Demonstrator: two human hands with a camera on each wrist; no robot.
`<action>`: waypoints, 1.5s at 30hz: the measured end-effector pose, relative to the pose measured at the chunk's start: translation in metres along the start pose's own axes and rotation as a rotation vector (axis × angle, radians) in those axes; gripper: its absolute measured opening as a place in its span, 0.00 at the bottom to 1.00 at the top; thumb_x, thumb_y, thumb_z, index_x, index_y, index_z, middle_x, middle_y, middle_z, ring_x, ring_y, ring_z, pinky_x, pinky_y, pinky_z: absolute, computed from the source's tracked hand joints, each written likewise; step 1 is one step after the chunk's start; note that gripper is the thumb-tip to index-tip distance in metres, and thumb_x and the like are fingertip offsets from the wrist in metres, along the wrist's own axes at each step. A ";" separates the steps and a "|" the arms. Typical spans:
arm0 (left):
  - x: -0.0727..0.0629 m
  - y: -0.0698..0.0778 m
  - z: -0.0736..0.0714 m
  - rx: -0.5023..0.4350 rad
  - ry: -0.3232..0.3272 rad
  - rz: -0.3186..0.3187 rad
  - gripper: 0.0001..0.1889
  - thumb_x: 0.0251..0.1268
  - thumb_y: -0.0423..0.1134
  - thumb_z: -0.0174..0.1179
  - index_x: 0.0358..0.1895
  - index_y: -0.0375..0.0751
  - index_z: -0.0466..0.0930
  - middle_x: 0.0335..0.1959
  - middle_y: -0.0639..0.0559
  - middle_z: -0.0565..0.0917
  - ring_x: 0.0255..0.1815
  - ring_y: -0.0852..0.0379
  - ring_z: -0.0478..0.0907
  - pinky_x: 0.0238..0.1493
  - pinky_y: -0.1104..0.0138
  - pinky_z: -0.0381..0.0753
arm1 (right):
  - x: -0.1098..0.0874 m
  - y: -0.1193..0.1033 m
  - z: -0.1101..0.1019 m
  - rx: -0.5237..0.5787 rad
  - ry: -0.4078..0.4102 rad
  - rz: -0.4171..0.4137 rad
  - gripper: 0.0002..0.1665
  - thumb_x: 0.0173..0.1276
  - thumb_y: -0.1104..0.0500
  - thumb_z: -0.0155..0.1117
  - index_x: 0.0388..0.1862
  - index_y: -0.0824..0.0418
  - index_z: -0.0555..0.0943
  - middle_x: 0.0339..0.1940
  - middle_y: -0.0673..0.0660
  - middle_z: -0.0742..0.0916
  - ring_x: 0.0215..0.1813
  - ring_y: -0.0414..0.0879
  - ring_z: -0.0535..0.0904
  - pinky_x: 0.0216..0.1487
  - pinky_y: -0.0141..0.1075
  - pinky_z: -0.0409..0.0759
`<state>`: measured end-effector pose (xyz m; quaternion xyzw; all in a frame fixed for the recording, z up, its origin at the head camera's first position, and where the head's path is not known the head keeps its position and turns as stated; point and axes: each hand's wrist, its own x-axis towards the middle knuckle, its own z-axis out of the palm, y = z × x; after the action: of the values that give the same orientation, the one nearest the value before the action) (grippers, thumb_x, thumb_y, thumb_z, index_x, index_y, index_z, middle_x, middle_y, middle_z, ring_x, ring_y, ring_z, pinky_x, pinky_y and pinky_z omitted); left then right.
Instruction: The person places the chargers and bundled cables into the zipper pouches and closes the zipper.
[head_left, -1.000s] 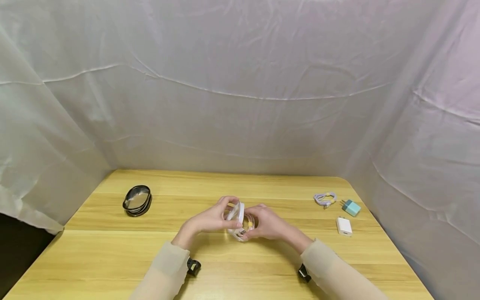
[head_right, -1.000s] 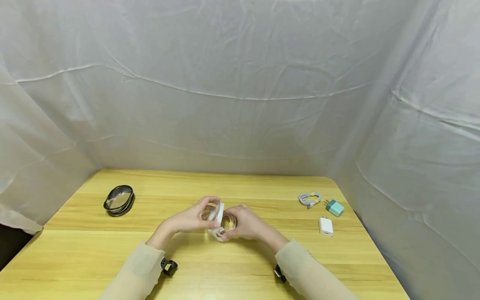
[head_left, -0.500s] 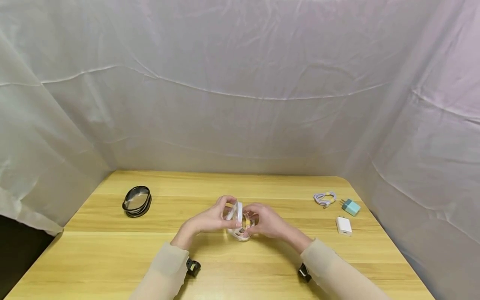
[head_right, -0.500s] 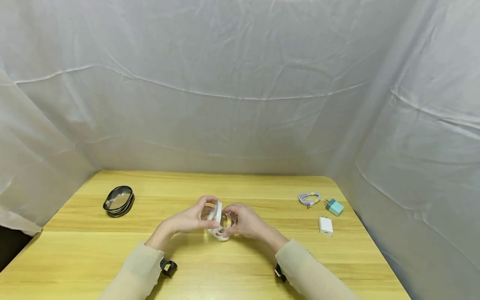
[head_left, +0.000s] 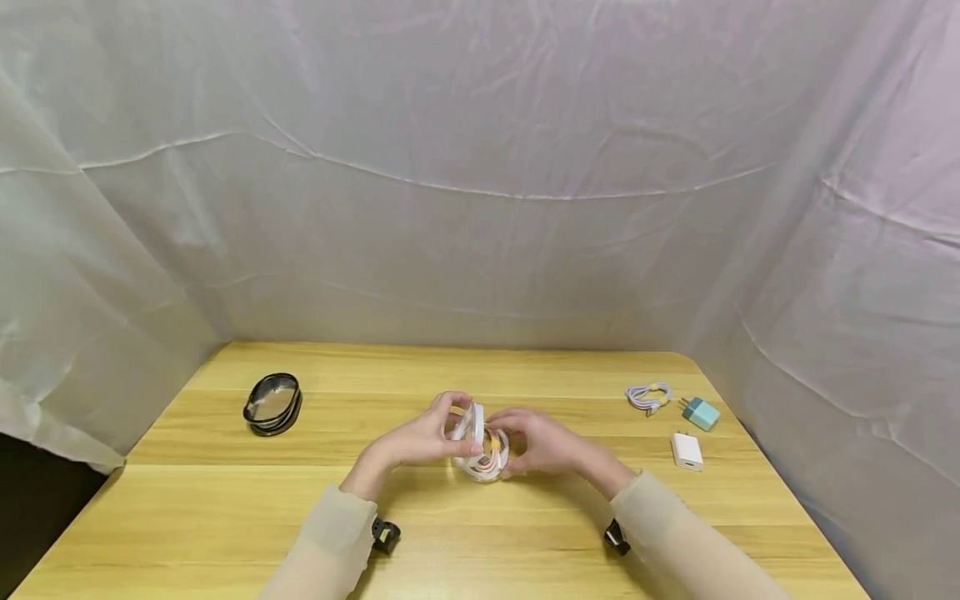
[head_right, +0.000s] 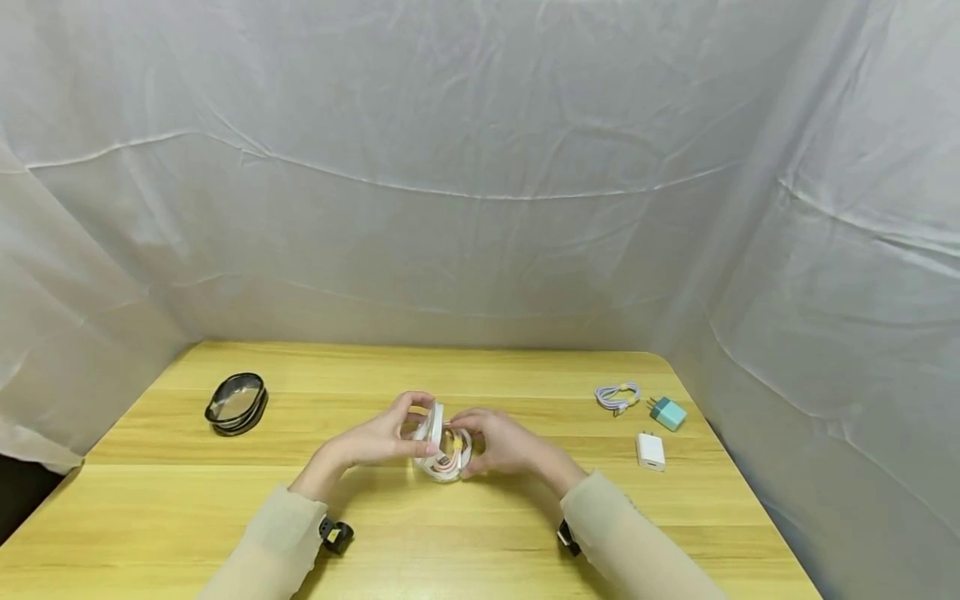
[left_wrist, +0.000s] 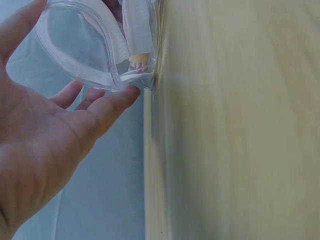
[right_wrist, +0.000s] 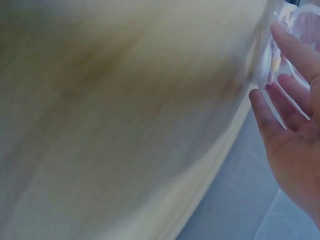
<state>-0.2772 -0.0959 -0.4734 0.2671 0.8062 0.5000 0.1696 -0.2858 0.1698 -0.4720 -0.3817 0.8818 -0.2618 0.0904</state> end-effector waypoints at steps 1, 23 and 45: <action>0.000 0.000 0.000 0.002 0.000 -0.002 0.48 0.65 0.54 0.72 0.78 0.38 0.53 0.76 0.34 0.63 0.76 0.38 0.67 0.71 0.47 0.74 | 0.000 0.000 0.001 -0.014 0.007 0.001 0.44 0.56 0.57 0.85 0.70 0.66 0.77 0.71 0.60 0.80 0.70 0.57 0.77 0.72 0.52 0.75; 0.000 0.002 0.002 0.022 0.020 -0.009 0.47 0.65 0.55 0.72 0.77 0.39 0.54 0.75 0.33 0.63 0.75 0.37 0.67 0.70 0.46 0.75 | 0.001 0.001 0.013 0.090 0.095 0.063 0.22 0.56 0.55 0.84 0.45 0.56 0.81 0.37 0.50 0.87 0.39 0.43 0.81 0.43 0.32 0.81; -0.001 0.003 0.003 0.030 0.008 -0.014 0.48 0.64 0.55 0.72 0.78 0.39 0.54 0.76 0.35 0.62 0.75 0.37 0.67 0.70 0.47 0.76 | 0.003 0.000 0.013 0.075 0.105 0.078 0.19 0.63 0.55 0.80 0.50 0.61 0.86 0.29 0.44 0.84 0.33 0.35 0.79 0.40 0.30 0.82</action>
<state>-0.2738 -0.0936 -0.4717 0.2620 0.8160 0.4880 0.1656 -0.2834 0.1627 -0.4826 -0.3292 0.8890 -0.3108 0.0684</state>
